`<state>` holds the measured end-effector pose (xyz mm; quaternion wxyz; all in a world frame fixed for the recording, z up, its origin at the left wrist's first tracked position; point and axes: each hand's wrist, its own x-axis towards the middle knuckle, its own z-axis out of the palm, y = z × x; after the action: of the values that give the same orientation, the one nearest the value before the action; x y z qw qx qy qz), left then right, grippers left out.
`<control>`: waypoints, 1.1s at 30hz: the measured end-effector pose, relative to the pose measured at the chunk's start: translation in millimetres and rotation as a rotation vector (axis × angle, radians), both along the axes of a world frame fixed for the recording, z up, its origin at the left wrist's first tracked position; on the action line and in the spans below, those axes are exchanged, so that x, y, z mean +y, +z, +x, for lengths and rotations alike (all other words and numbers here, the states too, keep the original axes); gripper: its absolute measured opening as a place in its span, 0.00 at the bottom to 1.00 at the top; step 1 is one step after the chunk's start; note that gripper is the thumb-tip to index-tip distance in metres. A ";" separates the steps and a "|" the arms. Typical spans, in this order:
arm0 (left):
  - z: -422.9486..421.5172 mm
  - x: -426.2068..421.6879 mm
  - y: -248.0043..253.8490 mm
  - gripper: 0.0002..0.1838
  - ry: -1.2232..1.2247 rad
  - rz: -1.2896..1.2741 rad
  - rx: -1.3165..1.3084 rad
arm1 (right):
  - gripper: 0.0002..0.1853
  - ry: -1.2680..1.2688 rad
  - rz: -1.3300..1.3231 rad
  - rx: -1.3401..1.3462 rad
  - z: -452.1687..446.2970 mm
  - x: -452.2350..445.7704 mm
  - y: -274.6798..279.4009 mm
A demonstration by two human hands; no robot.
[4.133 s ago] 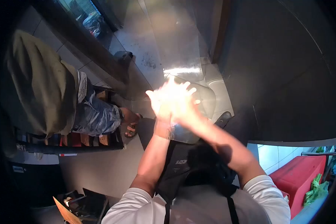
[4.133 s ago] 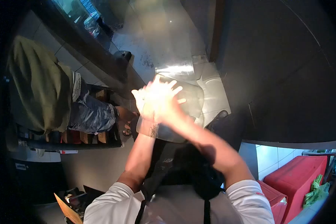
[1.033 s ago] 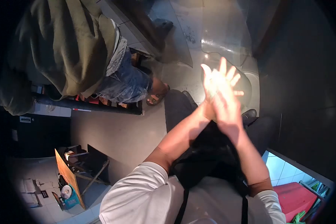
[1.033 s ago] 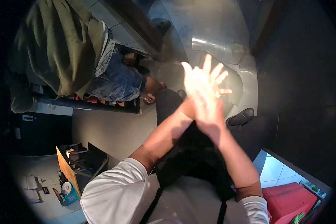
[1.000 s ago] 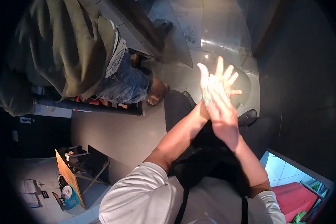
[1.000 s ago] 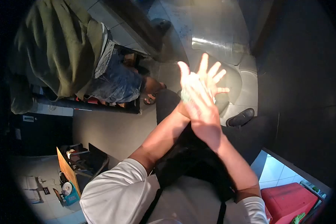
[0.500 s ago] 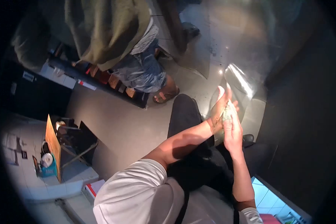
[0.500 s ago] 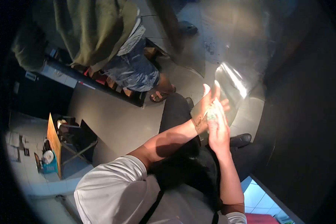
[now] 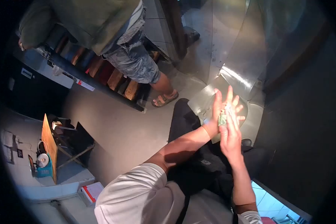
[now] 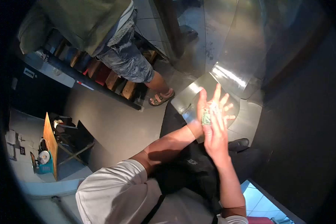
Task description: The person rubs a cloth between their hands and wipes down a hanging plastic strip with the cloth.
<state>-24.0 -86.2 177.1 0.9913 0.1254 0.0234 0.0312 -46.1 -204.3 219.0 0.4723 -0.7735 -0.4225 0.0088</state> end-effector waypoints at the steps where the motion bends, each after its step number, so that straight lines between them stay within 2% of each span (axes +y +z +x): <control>1: -1.8 -1.3 -3.2 0.54 -0.028 0.077 -0.012 | 0.27 -0.056 -0.062 0.002 11.6 -5.7 -19.3; 3: -3.3 -19.8 -20.4 0.56 -0.113 -0.530 -0.230 | 0.25 -0.187 0.032 -0.105 58.4 -10.4 -58.0; 4: -15.2 -28.0 12.0 0.57 -0.134 0.046 -0.157 | 0.25 -0.266 0.063 0.224 75.1 -7.9 -42.2; 5: -17.6 -38.2 7.4 0.56 -0.134 0.028 -0.127 | 0.25 -0.330 0.091 0.555 84.1 -12.0 -34.1; 6: -14.3 -40.9 0.8 0.56 -0.149 -0.312 -0.177 | 0.26 -0.344 0.084 0.342 81.7 -11.3 -39.3; 7: -6.4 -33.1 -0.1 0.55 -0.163 -0.651 -0.232 | 0.25 -0.302 0.118 0.288 66.7 -8.0 -38.1; 9: -1.0 -14.7 -11.0 0.56 -0.139 0.089 -0.119 | 0.23 -0.192 0.113 0.167 26.8 -2.2 -34.9; 11: 6.1 -9.5 -8.9 0.55 -0.144 0.023 -0.120 | 0.23 -0.056 0.151 -0.024 -3.9 1.0 -8.3; 13: 4.3 -12.3 -18.2 0.55 -0.139 0.026 -0.187 | 0.23 -0.173 0.010 -0.193 32.4 -6.5 -34.5; 14: 2.0 -21.6 -5.3 0.55 -0.105 -0.257 -0.125 | 0.23 -0.219 0.094 -0.022 61.7 -15.0 -45.2; 15: -8.0 -31.4 14.6 0.56 -0.163 0.008 -0.195 | 0.23 -0.278 0.120 0.147 75.6 -18.6 -40.0; 17: -15.7 -47.4 27.7 0.56 -0.185 0.058 -0.156 | 0.24 -0.426 0.142 0.474 93.4 -25.2 -22.5; 18: -5.9 -45.6 18.4 0.56 -0.149 0.109 -0.167 | 0.24 -0.405 0.218 0.278 87.0 -20.6 -21.4; 19: 5.8 -42.2 8.1 0.55 -0.113 0.163 -0.176 | 0.23 -0.353 0.247 0.290 69.8 -20.1 -13.7; 20: 14.0 -36.9 2.0 0.54 -0.072 0.214 -0.183 | 0.24 -0.261 0.188 0.187 48.2 -15.9 -12.4; 23: 17.7 -11.4 9.0 0.54 -0.180 0.067 -0.129 | 0.25 -0.083 0.090 -0.056 1.0 -13.4 -4.3; 24: 12.1 -14.7 9.9 0.56 -0.159 0.130 -0.127 | 0.24 -0.112 0.047 -0.006 9.5 -18.4 -17.4; 25: 7.0 -19.0 9.3 0.56 -0.158 0.163 -0.147 | 0.24 -0.219 -0.018 -0.144 33.0 -22.4 -49.0; 27: 0.2 -31.5 13.6 0.56 -0.160 0.233 -0.202 | 0.25 -0.300 0.216 0.558 72.0 -25.5 -45.5; 28: -10.5 -40.5 31.1 0.55 -0.197 0.261 -0.148 | 0.25 -0.318 0.188 0.518 87.6 -28.1 -42.2; 29: -6.1 -42.3 27.4 0.56 -0.146 0.309 -0.186 | 0.25 -0.332 0.160 0.475 97.8 -28.4 -39.0; 31: 9.8 -42.5 17.2 0.56 -0.049 0.410 -0.263 | 0.26 -0.284 0.206 0.338 62.9 -13.6 -21.0; 33: 15.5 -20.1 23.4 0.54 -0.096 0.123 -0.004 | 0.27 -0.147 0.210 0.296 11.6 -10.8 -17.3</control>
<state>-8.5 -106.3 200.5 0.9821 0.1871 0.0136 -0.0149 -34.4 -215.1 201.6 0.6068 -0.7391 -0.2892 0.0438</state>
